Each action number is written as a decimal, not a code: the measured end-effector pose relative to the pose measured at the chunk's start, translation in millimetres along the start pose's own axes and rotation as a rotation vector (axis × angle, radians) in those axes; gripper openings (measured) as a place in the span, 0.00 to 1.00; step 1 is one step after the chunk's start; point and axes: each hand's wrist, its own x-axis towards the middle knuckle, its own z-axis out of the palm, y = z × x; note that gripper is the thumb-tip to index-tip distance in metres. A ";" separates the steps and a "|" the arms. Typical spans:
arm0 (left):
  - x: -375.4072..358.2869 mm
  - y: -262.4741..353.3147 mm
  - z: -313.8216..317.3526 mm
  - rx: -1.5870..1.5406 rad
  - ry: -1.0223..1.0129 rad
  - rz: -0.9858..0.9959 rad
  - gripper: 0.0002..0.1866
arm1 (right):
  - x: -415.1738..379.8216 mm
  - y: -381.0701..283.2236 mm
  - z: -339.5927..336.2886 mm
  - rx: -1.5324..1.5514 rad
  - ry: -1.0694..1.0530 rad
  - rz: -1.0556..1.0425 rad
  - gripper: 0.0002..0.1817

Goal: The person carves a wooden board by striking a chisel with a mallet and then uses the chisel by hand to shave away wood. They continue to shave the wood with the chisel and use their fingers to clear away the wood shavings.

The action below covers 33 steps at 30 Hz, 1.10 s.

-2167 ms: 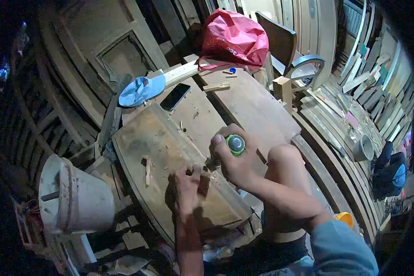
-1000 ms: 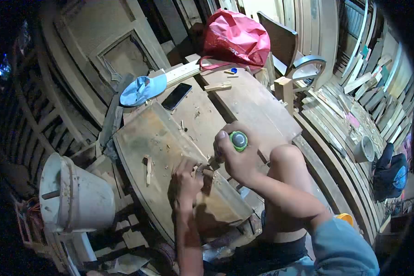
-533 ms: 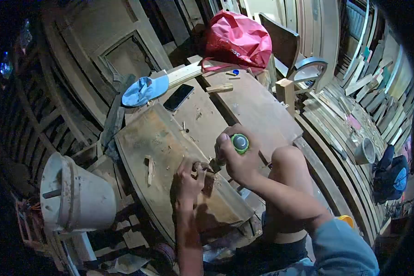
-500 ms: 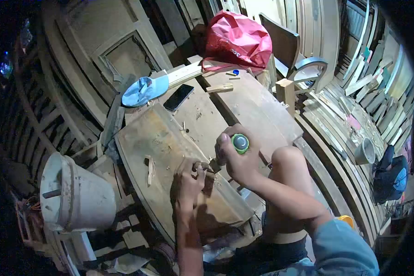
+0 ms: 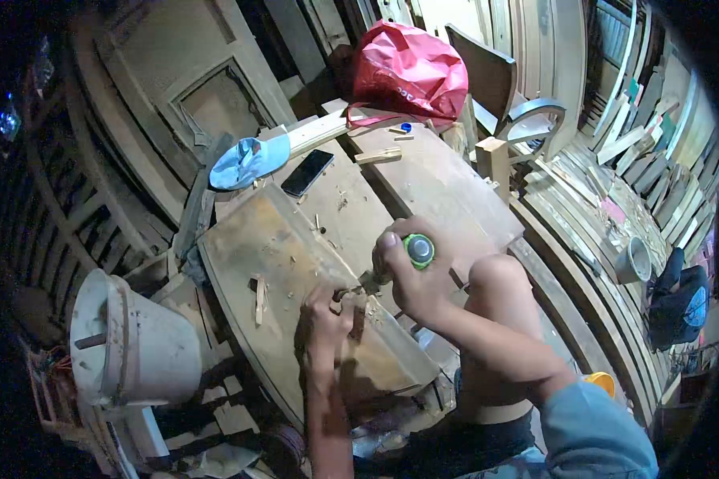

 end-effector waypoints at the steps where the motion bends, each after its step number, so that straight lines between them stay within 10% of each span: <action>1: -1.5 0.2 0.4 -0.005 -0.012 -0.049 0.07 | -0.6 0.1 -0.4 0.010 0.000 0.020 0.09; 33: 2.6 7.6 -2.4 -0.050 -0.034 -0.069 0.07 | 0.7 4.2 -1.5 -0.002 0.006 0.060 0.10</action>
